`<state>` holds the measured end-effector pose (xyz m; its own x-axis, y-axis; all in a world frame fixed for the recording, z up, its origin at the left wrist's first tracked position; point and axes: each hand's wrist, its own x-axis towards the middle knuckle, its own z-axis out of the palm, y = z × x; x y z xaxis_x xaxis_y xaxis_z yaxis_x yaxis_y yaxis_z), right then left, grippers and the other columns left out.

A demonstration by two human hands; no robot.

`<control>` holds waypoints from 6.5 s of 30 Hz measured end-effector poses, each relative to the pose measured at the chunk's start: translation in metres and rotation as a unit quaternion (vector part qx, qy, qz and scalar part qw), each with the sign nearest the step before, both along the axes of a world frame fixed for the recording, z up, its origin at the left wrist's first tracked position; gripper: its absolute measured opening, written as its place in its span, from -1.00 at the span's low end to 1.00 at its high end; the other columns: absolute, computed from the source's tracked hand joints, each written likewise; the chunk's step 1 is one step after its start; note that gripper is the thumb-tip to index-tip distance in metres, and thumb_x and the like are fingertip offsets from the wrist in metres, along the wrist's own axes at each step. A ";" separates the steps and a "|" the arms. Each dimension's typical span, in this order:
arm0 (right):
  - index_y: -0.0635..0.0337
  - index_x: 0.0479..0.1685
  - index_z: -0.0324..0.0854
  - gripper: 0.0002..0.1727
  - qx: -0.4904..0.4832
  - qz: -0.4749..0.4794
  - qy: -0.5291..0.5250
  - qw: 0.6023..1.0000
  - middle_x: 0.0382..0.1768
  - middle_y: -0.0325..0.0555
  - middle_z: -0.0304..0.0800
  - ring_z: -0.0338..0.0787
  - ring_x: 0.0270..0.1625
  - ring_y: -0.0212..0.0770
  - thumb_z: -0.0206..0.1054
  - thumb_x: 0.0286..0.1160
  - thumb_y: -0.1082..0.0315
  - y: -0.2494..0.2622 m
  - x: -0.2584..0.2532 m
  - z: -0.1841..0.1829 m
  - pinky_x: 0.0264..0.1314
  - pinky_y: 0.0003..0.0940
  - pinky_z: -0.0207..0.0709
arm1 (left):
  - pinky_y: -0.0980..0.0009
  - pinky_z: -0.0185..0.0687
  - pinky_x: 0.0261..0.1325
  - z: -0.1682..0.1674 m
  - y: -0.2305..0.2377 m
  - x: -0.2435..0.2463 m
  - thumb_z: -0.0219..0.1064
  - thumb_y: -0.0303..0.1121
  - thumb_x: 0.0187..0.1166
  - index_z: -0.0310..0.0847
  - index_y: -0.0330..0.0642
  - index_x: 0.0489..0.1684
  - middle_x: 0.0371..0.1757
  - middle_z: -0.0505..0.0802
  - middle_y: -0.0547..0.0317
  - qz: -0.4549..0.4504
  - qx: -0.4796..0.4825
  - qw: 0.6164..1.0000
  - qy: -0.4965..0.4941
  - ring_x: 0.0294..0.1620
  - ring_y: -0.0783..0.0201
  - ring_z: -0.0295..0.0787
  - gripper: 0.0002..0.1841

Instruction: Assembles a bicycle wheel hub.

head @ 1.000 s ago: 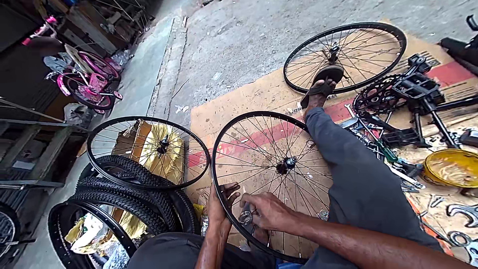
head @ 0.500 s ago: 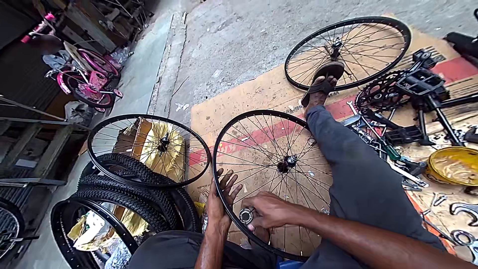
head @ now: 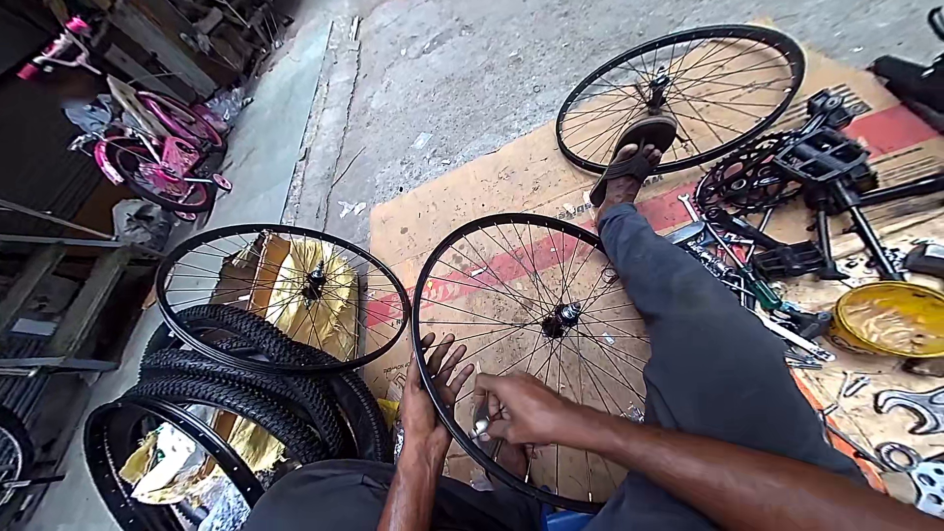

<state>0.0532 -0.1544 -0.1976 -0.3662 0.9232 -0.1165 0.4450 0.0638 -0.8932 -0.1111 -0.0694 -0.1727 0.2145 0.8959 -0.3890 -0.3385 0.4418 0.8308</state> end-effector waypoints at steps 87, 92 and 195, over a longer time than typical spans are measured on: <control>0.05 0.07 0.67 -0.71 0.094 -0.014 -0.052 0.994 -0.27 -0.14 0.83 0.83 -0.22 -0.09 0.47 0.37 0.35 0.008 -0.007 -0.002 -0.11 0.01 0.70 | -0.05 0.73 0.24 0.001 0.003 0.004 -0.25 -0.04 0.93 0.48 -0.04 0.53 0.29 0.82 -0.11 0.005 0.019 0.999 0.036 0.23 -0.10 0.83 -0.50; 0.10 0.23 0.64 -0.58 0.047 0.119 -0.015 0.992 -0.15 -0.04 0.81 0.79 -0.10 -0.04 0.49 0.50 0.11 0.015 0.012 0.008 0.10 0.06 0.61 | -0.06 0.71 0.28 0.000 0.004 0.003 -0.24 -0.04 0.93 0.48 -0.06 0.54 0.31 0.81 -0.12 0.006 0.018 0.999 0.039 0.25 -0.11 0.82 -0.49; 0.14 0.11 0.65 -0.61 -0.048 0.056 0.084 0.994 -0.05 -0.11 0.80 0.81 -0.09 -0.22 0.55 0.47 0.12 0.009 0.014 0.001 0.09 -0.18 0.71 | -0.10 0.70 0.30 -0.003 0.005 -0.001 -0.19 0.22 0.82 0.52 -0.11 0.47 0.29 0.81 -0.18 -0.032 0.056 0.998 0.013 0.29 -0.12 0.80 -0.34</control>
